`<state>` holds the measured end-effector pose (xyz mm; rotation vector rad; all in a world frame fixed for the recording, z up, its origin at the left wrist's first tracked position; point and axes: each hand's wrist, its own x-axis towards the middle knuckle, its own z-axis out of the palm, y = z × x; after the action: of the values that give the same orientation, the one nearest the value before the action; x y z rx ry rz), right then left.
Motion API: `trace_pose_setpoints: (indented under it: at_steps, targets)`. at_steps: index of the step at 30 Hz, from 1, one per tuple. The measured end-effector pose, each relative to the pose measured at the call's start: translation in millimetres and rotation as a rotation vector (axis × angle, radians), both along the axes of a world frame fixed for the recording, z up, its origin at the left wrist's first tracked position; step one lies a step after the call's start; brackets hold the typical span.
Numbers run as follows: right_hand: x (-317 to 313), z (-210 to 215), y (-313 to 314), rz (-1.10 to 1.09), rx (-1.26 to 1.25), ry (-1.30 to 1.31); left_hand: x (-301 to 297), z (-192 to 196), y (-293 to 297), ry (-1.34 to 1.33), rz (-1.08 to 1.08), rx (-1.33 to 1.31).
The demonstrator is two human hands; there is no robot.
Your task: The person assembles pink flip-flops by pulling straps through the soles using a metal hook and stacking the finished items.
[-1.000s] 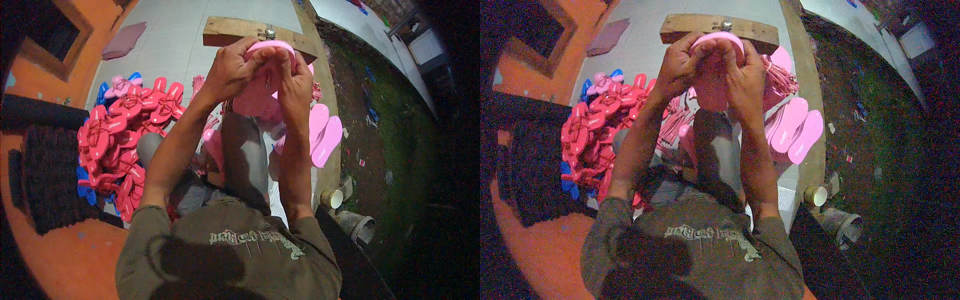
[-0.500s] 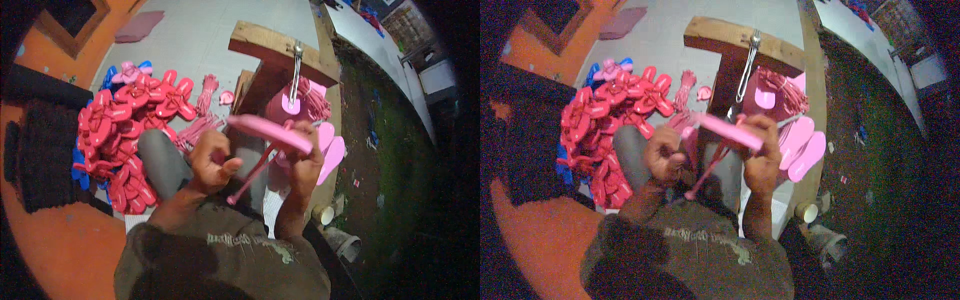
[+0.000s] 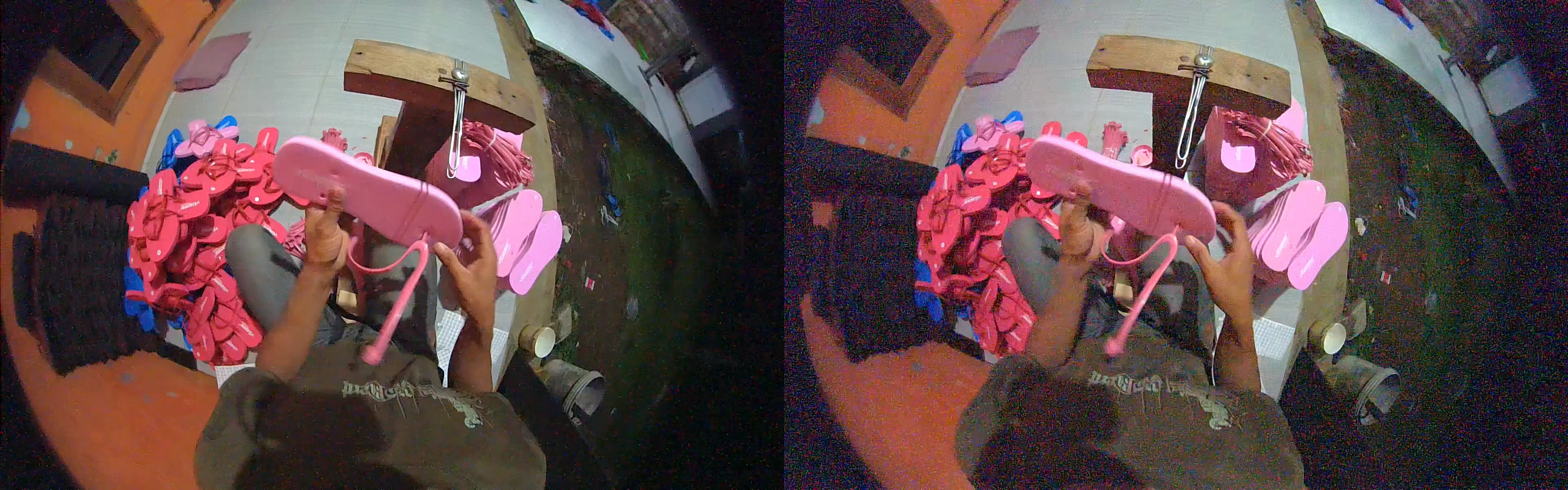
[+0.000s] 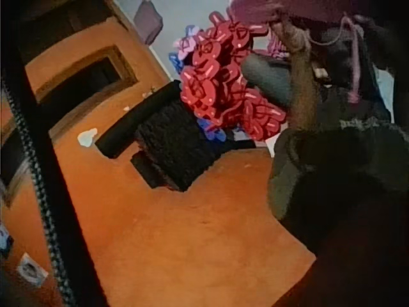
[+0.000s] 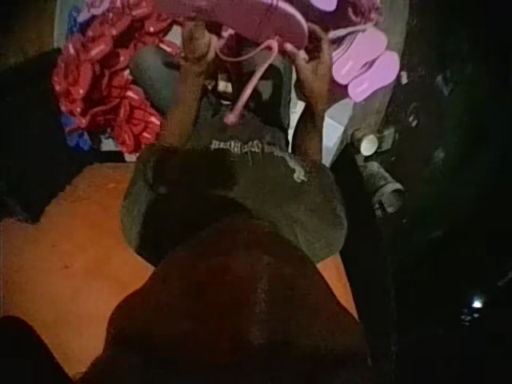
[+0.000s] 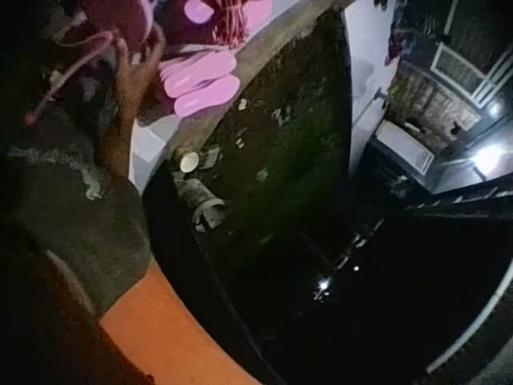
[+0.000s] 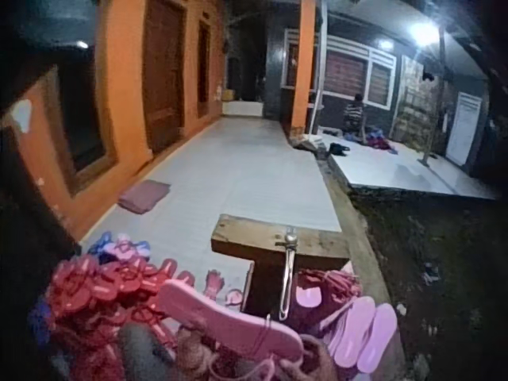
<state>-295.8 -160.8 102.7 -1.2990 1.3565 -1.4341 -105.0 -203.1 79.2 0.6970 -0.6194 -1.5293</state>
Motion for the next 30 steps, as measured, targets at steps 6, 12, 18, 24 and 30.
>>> trace_pose_setpoints:
  at_steps: [6, 12, 18, 24, 30]
  targets:
    - [26.5, 44.3, -19.6, 0.210, -0.083, -0.030, 11.6, 52.8, -13.9, -0.792, -0.283, -0.762]
    - [27.0, 14.3, -29.2, 0.162, -0.478, -0.151, -8.9, 72.0, -13.5, -0.751, -0.216, -0.773]
    - [10.5, 23.7, -52.5, 0.236, -0.682, -0.159, -16.6, 75.3, -31.6, -0.590, -0.075, -1.095]
    - [8.4, 29.6, -68.7, 0.197, -0.769, -0.041, -12.4, 89.7, -51.0, -0.670, -0.085, -1.188]
    - [2.1, 24.4, -75.4, 0.217, -0.776, -0.039, -21.1, 80.5, -59.8, -0.626, -0.066, -1.165]
